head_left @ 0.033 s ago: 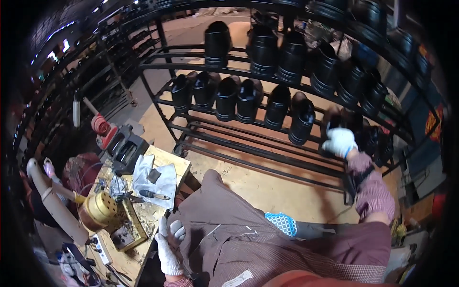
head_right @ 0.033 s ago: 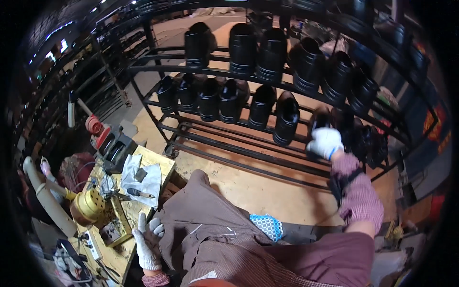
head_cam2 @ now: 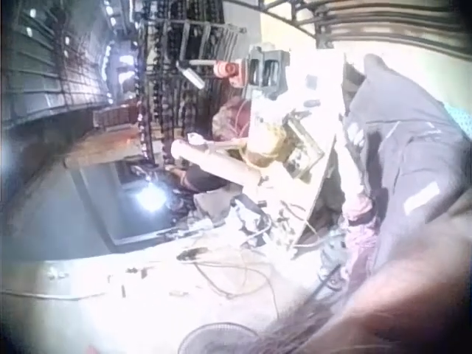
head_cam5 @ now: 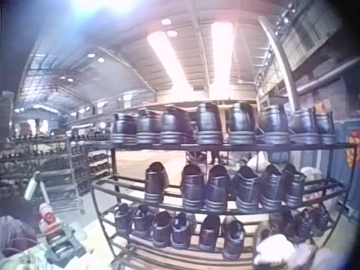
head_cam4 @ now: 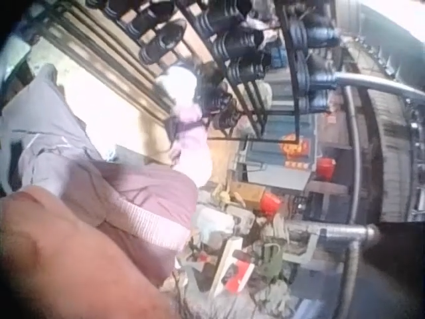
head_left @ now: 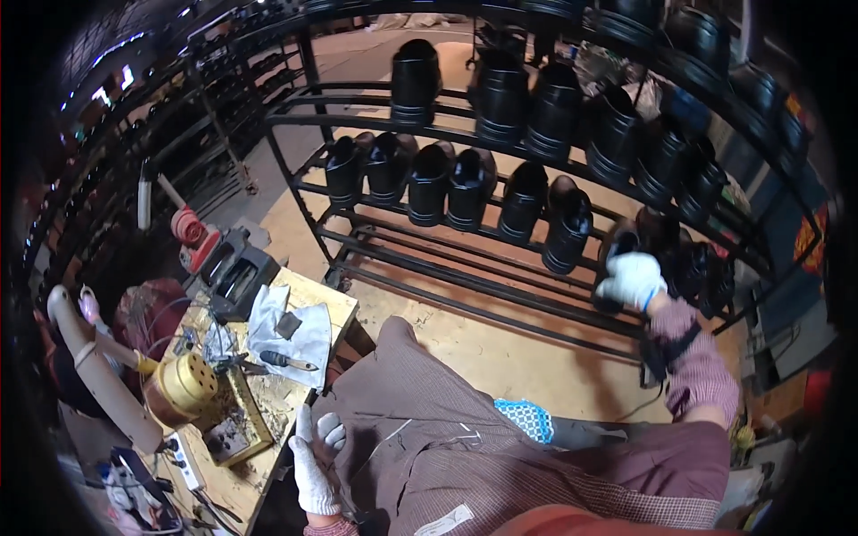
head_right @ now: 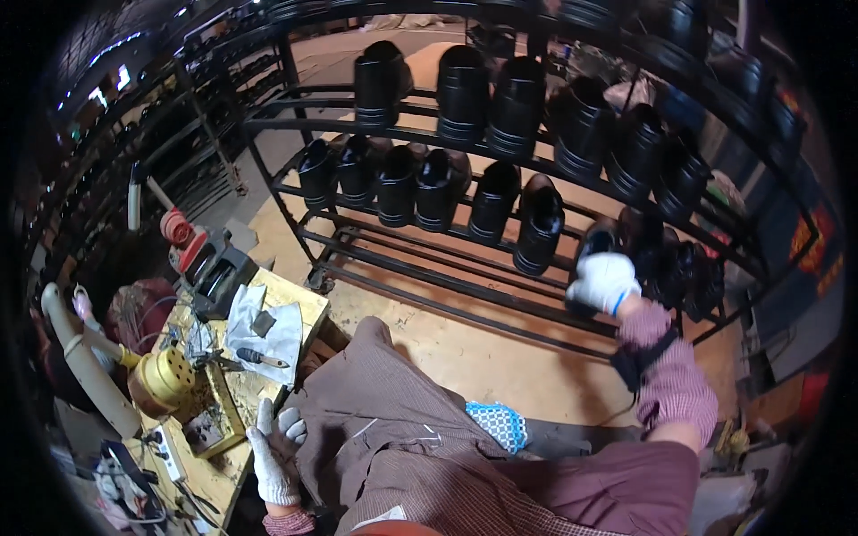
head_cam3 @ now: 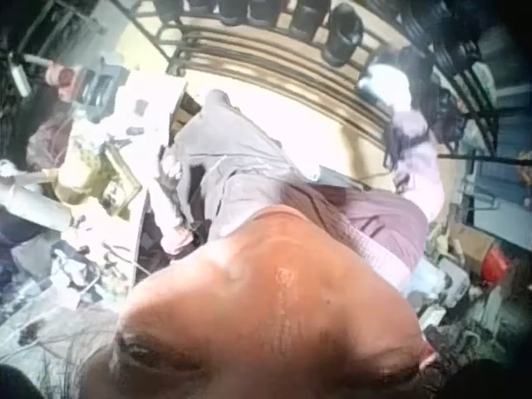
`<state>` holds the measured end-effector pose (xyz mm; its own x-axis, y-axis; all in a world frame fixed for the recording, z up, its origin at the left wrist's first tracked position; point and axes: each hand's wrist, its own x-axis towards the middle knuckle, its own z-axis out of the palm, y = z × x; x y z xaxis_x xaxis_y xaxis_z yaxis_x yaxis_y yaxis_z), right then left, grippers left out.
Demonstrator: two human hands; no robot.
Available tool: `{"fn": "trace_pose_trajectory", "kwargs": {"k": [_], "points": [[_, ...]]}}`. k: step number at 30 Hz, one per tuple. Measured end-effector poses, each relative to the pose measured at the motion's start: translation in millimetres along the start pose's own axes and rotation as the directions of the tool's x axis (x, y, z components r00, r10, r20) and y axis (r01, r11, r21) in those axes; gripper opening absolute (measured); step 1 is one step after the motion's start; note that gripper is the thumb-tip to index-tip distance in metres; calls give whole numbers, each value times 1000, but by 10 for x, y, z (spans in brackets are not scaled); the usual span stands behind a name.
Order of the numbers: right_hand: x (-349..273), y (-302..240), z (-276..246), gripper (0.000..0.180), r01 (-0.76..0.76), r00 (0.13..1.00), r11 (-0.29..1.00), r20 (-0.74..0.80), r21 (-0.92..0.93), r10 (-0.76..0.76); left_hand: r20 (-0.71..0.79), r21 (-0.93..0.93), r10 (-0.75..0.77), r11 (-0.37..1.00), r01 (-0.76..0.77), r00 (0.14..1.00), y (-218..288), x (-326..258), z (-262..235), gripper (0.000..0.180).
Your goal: The recorder is cleaning and inspecting black shoes at a manufacturing or repair station.
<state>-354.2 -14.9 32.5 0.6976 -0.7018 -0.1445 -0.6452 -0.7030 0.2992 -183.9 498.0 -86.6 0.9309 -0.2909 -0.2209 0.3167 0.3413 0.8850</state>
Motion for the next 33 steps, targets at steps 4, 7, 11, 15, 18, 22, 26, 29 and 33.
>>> {"fn": "trace_pose_trajectory", "kwargs": {"k": [4, 7, 11, 15, 18, 22, 26, 29, 33], "points": [[-407, -536, -291, 51, 229, 964, 956, -178, 181, -197, 28, -116, 22, 993, -19, 999, -90, 22, -232, 77], [-535, -1073, -854, 53, 410, 893, 781, -30, 471, -450, -189, 43, 145, 989, -139, 971, -3, -131, -43, 77], [-563, -1842, -961, 43, 876, 291, 82, -387, 475, -875, -105, 18, 212, 977, -212, 971, -231, -281, -128, 108], [-722, -2790, -874, 33, 877, -215, -441, -661, 193, -719, -40, -239, 265, 934, -267, 963, -201, -297, -48, 131], [-887, -3287, -723, 33, 716, -229, -511, -533, 475, -815, -336, -496, 333, 733, -466, 881, -212, -287, -280, 99], [-1009, -3743, -839, 48, 858, -487, -514, -297, 15, -821, -639, -295, 294, 760, -579, 711, 86, -235, -579, 90], [-954, -3793, -755, 58, 934, -240, -350, -598, 72, -765, -693, -123, 386, 769, -627, 609, 414, -242, -972, 82], [-833, -3698, -588, 55, 963, -38, -197, -627, 185, -778, -726, -228, 275, 768, -598, 630, 652, -165, -1180, 84], [-670, -3440, -374, 49, 939, 176, -48, -598, 339, -782, -790, -211, 250, 747, -631, 560, 649, -19, -1488, 85]]}}
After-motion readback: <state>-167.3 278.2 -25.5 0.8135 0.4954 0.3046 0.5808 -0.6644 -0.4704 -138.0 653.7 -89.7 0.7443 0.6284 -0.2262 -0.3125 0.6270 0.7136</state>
